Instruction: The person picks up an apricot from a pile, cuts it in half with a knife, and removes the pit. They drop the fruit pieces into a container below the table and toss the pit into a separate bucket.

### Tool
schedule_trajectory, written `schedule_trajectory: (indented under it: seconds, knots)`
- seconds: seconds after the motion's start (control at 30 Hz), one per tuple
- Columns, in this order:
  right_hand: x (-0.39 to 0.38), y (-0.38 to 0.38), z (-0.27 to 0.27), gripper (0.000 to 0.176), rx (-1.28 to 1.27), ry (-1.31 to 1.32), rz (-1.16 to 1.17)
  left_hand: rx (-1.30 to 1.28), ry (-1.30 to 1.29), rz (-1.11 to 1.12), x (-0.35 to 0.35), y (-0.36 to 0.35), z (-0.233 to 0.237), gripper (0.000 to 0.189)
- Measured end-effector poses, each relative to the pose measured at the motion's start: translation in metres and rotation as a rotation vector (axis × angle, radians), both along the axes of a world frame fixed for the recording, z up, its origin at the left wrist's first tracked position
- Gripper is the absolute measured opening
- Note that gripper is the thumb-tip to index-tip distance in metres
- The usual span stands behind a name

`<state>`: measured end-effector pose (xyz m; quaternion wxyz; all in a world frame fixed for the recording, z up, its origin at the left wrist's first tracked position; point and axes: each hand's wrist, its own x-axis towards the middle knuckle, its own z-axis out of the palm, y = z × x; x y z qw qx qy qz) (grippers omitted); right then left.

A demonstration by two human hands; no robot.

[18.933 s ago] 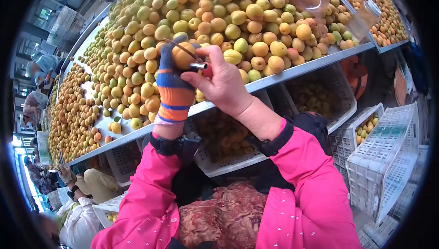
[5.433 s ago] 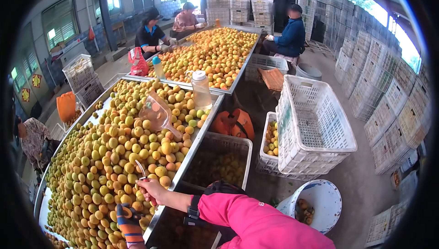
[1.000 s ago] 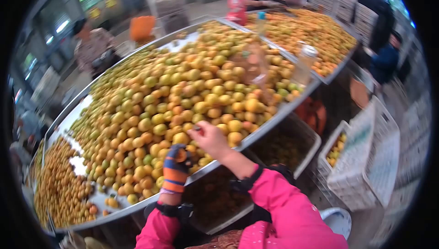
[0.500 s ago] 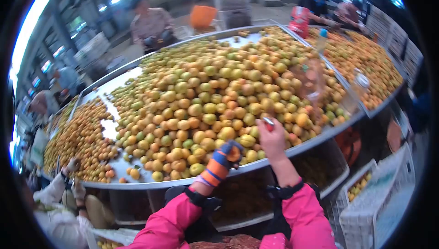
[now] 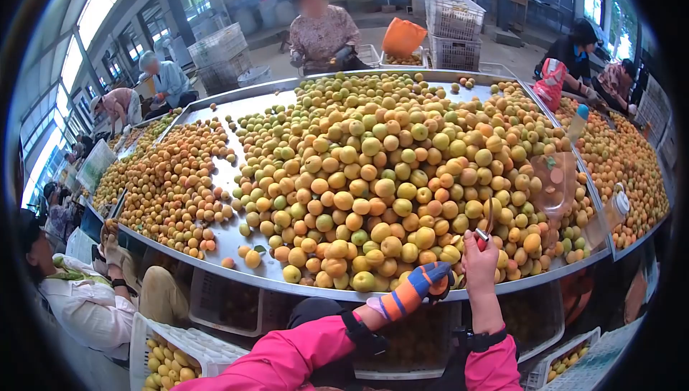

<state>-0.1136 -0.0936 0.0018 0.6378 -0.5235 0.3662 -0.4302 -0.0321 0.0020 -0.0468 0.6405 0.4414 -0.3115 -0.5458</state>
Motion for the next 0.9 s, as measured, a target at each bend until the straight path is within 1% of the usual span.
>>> schedule_trajectory:
  seconds: [0.07,0.17,0.2,0.27,0.33,0.43,0.57,0.63,0.73,0.8,0.83,0.87,0.9]
  knots:
    - [0.005,0.001,-0.006,0.017,0.000,0.016,0.037,-0.046,0.096,0.012,0.004,0.004,0.006,0.026]
    - [0.011,-0.001,-0.018,0.017,-0.014,0.042,0.062,-0.118,0.057,0.072,0.005,0.006,0.010,0.025]
    - [0.012,0.000,-0.019,0.016,-0.056,0.065,0.068,-0.085,0.070,0.016,0.008,0.007,0.014,0.024]
    - [0.012,-0.002,-0.028,0.016,-0.097,0.093,0.077,-0.074,0.081,0.009,0.008,0.006,0.011,0.023]
    - [0.012,-0.011,-0.045,0.016,-0.263,0.196,0.027,-0.067,0.087,-0.002,0.010,0.006,0.013,0.023]
    - [0.012,-0.008,-0.044,0.016,-0.201,0.216,0.063,-0.013,0.113,-0.037,0.011,0.009,0.018,0.022]
    - [0.011,-0.010,-0.047,0.016,-0.225,0.252,0.068,-0.069,0.153,0.009,0.009,0.004,0.009,0.021]
    - [0.012,-0.010,-0.047,0.016,-0.224,0.212,0.071,-0.080,0.190,0.022,0.009,0.003,0.005,0.020]
    - [0.010,-0.009,-0.040,0.016,-0.264,0.243,0.061,-0.098,0.189,-0.041,0.012,0.002,0.003,0.019]
    - [0.011,-0.006,-0.032,0.015,-0.261,0.218,0.060,-0.159,-0.076,0.009,0.011,0.004,0.002,0.019]
    - [0.010,-0.004,-0.027,0.015,-0.259,0.194,0.060,-0.159,-0.076,0.006,0.010,0.003,0.001,0.019]
    - [0.008,-0.001,-0.020,0.015,-0.258,0.194,0.058,-0.118,-0.151,0.007,0.010,0.003,0.002,0.021]
    - [0.006,0.003,-0.013,0.014,-0.161,0.177,0.068,-0.076,-0.225,0.007,0.010,0.003,0.003,0.024]
